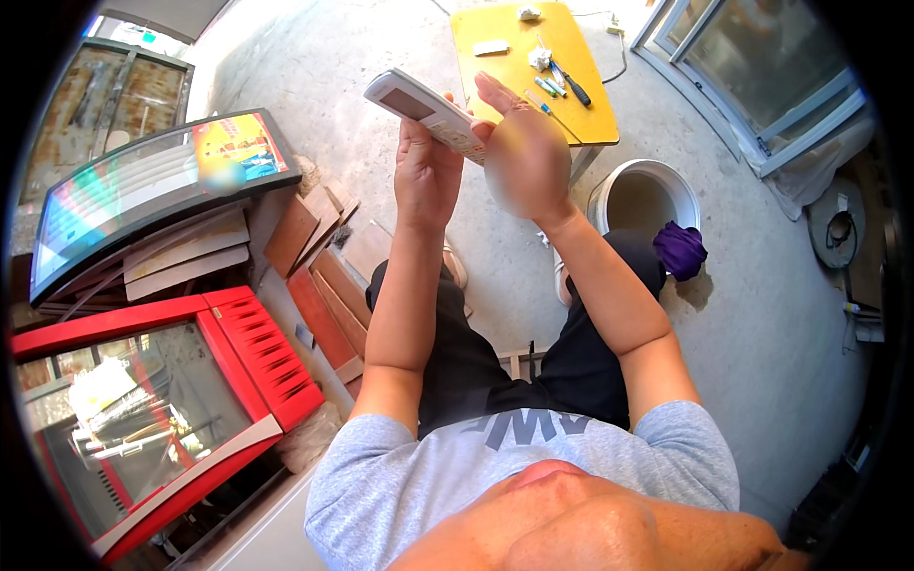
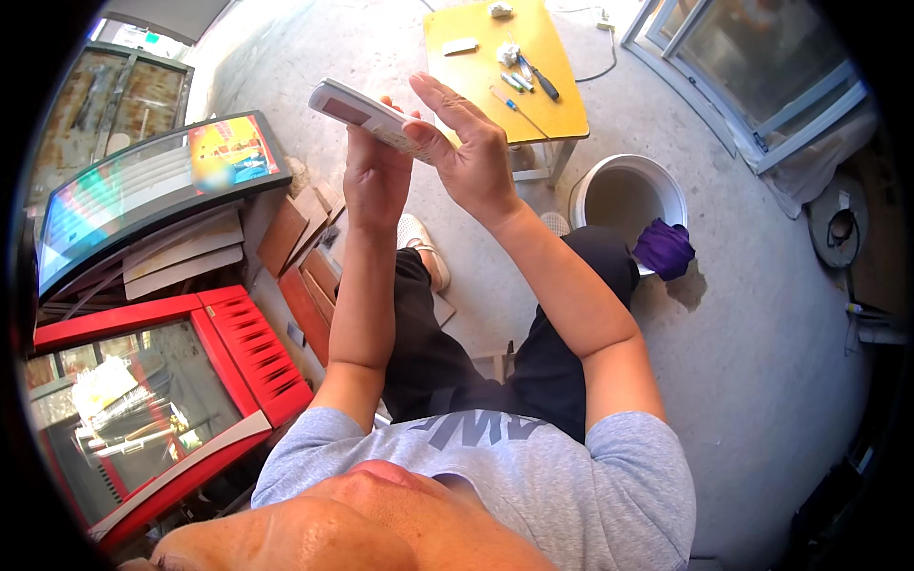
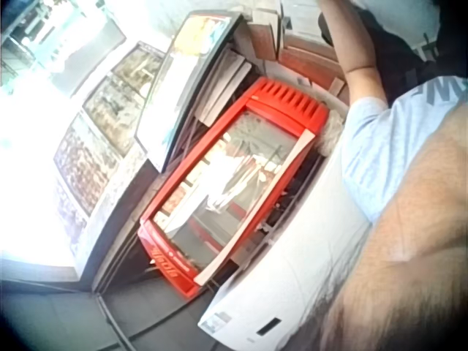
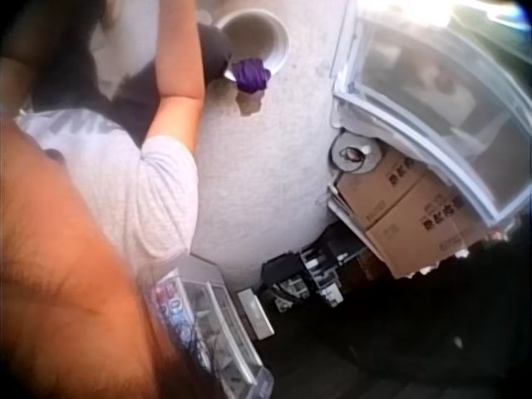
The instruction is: The person disassembles a remote control by hand, inspects the internal circuit board, and replaces the batteries into the rear compartment.
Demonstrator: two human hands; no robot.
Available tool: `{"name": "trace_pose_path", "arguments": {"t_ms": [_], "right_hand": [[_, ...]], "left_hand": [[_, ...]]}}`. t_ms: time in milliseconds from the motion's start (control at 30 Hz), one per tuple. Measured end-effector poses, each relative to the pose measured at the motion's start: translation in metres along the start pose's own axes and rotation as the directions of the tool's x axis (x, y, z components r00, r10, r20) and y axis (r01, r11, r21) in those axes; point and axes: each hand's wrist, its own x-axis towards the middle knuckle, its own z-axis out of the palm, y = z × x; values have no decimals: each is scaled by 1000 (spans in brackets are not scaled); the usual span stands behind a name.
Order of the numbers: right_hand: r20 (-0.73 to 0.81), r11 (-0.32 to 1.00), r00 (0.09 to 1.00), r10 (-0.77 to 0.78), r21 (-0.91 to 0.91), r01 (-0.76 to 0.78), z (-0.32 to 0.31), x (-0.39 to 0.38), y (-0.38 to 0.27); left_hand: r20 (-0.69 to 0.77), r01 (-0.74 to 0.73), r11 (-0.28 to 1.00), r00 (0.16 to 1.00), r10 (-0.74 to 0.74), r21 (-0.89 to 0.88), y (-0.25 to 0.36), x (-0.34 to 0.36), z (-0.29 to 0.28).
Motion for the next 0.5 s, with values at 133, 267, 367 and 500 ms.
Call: {"name": "trace_pose_path", "arguments": {"t_ms": [133,267,367,500], "right_hand": [[123,973,978,166,138,-183,-4,2,-10],[95,965,966,239,88,-247,-9,2,-14],[67,948,948,312,50,-316,-9,-3,-17],[121,943,951,284,142,-300,-10,-1,-16]], "left_hand": [[27,20,998,999,-22,67,-14,-4,6],[-8,19,991,1000,-18,136,-23,-7,10],[-23,-4,980,1000,9,198,-28,-11,13],[11,-53,965,999,52,257,-25,-10,7]]}}
